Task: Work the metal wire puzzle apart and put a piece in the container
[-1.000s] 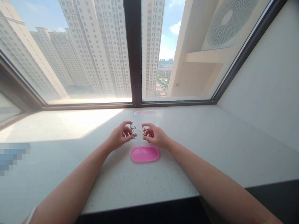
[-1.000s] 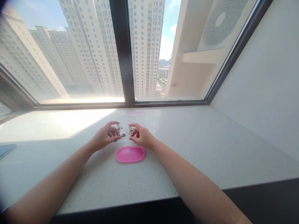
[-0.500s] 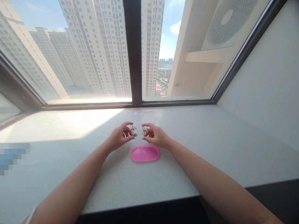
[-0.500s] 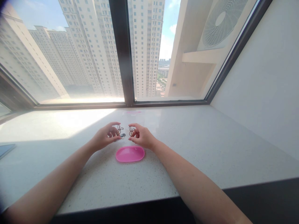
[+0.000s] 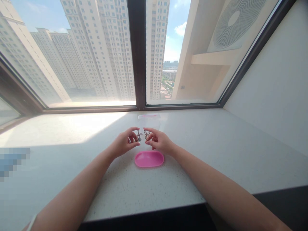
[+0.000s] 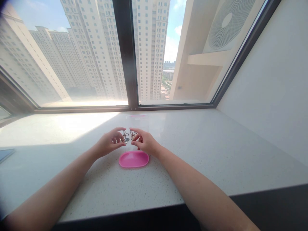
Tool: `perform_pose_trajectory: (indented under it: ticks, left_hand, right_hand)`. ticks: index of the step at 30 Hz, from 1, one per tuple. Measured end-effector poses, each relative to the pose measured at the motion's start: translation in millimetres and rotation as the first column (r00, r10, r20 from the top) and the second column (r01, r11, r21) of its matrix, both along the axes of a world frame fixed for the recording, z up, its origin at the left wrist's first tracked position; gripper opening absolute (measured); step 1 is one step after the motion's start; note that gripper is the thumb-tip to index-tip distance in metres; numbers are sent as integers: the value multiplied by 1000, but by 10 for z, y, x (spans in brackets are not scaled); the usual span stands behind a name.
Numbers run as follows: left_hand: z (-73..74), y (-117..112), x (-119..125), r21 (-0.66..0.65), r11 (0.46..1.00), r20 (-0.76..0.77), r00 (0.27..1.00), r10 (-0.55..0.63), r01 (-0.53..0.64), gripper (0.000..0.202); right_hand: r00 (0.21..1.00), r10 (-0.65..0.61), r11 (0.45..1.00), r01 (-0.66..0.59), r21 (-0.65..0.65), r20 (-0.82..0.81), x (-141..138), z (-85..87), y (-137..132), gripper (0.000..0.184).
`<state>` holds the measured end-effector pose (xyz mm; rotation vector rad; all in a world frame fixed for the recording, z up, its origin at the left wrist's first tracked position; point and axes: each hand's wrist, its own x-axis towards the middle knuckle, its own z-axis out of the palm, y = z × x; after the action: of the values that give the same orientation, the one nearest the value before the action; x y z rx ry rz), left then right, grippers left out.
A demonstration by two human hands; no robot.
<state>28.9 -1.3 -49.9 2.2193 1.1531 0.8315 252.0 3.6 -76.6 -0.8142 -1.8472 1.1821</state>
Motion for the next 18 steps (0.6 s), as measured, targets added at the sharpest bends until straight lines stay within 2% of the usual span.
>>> perform_pose_trajectory:
  ticks: [8,18]
  left_hand:
    - [28,-34,32,11,999,-53,997,-50,51,55]
    - [61,-98,76,2,992,-46,991,-123,123,55]
  right_hand:
    - [998,40,999,-39,-5,49,-4,62,-67,84]
    - [994,54,999,-53,-9,98,-1,65,-60,88]
